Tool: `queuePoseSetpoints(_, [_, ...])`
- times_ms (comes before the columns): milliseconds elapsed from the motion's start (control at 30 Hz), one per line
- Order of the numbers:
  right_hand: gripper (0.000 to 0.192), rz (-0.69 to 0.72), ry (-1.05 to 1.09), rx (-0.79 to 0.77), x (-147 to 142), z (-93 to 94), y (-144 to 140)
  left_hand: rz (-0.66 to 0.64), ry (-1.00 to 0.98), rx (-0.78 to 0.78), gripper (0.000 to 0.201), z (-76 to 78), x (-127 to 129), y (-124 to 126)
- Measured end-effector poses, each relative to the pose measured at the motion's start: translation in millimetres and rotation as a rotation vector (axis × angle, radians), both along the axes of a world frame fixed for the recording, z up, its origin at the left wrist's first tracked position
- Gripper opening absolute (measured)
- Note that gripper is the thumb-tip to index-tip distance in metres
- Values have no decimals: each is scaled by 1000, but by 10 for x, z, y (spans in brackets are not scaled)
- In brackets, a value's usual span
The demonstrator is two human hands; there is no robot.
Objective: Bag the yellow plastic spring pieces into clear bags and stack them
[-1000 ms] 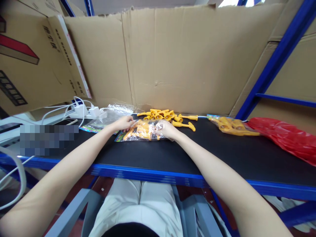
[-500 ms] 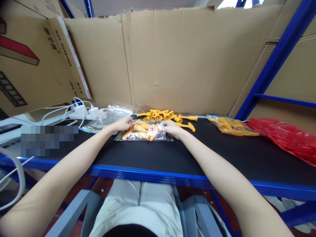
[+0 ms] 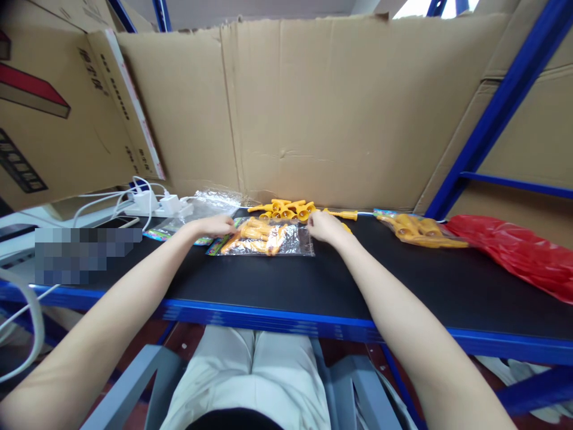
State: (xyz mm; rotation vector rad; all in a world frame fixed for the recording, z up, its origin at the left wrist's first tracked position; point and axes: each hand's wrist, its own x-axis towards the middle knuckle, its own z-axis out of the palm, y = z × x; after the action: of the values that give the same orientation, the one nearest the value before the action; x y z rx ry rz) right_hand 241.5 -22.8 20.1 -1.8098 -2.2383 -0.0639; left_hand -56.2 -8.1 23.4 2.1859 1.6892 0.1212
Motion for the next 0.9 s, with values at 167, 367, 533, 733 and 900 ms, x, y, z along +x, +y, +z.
queuePoseSetpoints(167, [22,-129,-110,-64,315,-26,138,20,-79,-153,21,41,-29,-42])
queuePoseSetpoints(367, [16,-113,-84,-233,476,-99,216,19,-133,-208,17,-40,-83,54])
queuePoseSetpoints(533, [7,-158,-177,-252,455,81,101,64,-103,-229,17,-109,-82,112])
queuePoseSetpoints(733, [6,-53,-104,-239,360,350,-153,74,-76,-230,23,-135,-70,128])
queuePoseSetpoints(900, [3,142,-13,-375,228,370,-282,84,-73,-223,18,-123,-69,111])
